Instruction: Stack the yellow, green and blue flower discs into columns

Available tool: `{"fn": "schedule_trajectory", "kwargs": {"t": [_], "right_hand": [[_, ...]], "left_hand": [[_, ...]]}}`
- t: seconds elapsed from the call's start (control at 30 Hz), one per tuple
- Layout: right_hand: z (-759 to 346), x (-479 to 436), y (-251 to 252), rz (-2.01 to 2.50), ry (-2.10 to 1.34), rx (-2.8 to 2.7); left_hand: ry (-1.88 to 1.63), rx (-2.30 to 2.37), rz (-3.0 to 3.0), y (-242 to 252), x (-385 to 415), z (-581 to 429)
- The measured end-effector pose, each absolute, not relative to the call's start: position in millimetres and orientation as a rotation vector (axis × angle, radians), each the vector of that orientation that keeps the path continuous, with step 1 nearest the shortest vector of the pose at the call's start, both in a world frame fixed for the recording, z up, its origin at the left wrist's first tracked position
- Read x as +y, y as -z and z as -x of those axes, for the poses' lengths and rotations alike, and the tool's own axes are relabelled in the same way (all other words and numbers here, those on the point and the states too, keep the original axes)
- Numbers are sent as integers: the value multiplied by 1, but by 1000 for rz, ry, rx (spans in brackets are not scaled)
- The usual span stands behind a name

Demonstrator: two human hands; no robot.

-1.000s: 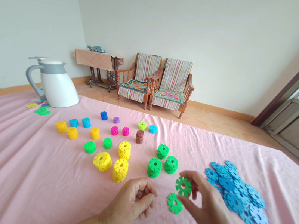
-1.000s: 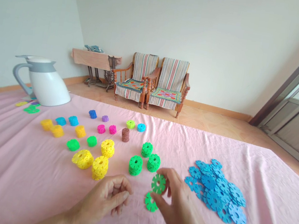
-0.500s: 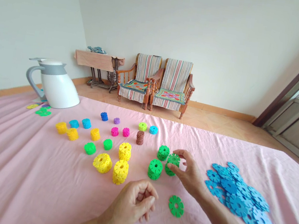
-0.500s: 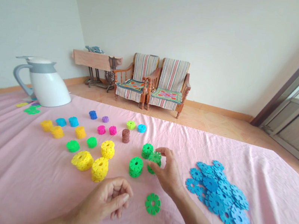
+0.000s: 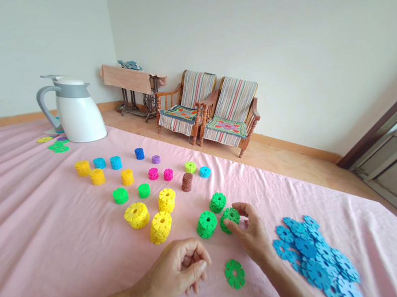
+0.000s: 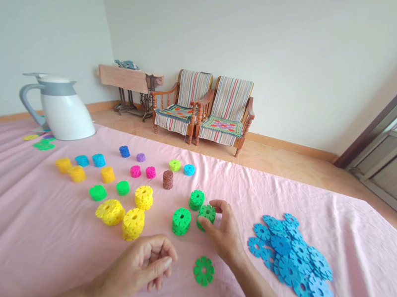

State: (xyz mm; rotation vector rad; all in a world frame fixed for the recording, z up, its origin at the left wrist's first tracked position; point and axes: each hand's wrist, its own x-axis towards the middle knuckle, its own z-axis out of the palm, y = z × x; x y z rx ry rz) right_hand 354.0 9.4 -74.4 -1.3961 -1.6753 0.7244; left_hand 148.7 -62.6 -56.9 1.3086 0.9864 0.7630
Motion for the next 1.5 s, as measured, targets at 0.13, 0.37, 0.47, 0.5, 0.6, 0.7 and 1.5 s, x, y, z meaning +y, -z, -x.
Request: {"fn": "schedule_trajectory", "kwargs": {"t": [0.13, 0.37, 0.47, 0.5, 0.6, 0.7, 1.5], "right_hand": [[-361, 0, 63, 1434, -621, -1677], [-373, -54, 31, 1456, -746, -2155], [-377, -71, 33, 1410, -712, -2300], [-377, -74, 35, 1394, -693, -2321], [-376, -76, 37, 1372, -645, -2346], [-373, -75, 35, 1353, -606, -2393], [-342, 41, 36, 1481, -307, -1994]], "left_hand": [[-761, 988, -1319, 58, -62, -149], [-763, 985, -1331, 58, -62, -149], [-775, 979, -1329, 58, -62, -149], [-775, 977, -1329, 58, -62, -149], [-782, 970, -1333, 58, -62, -150], [-788, 960, -1342, 58, -62, -150], [-772, 978, -1324, 59, -61, -149]]}}
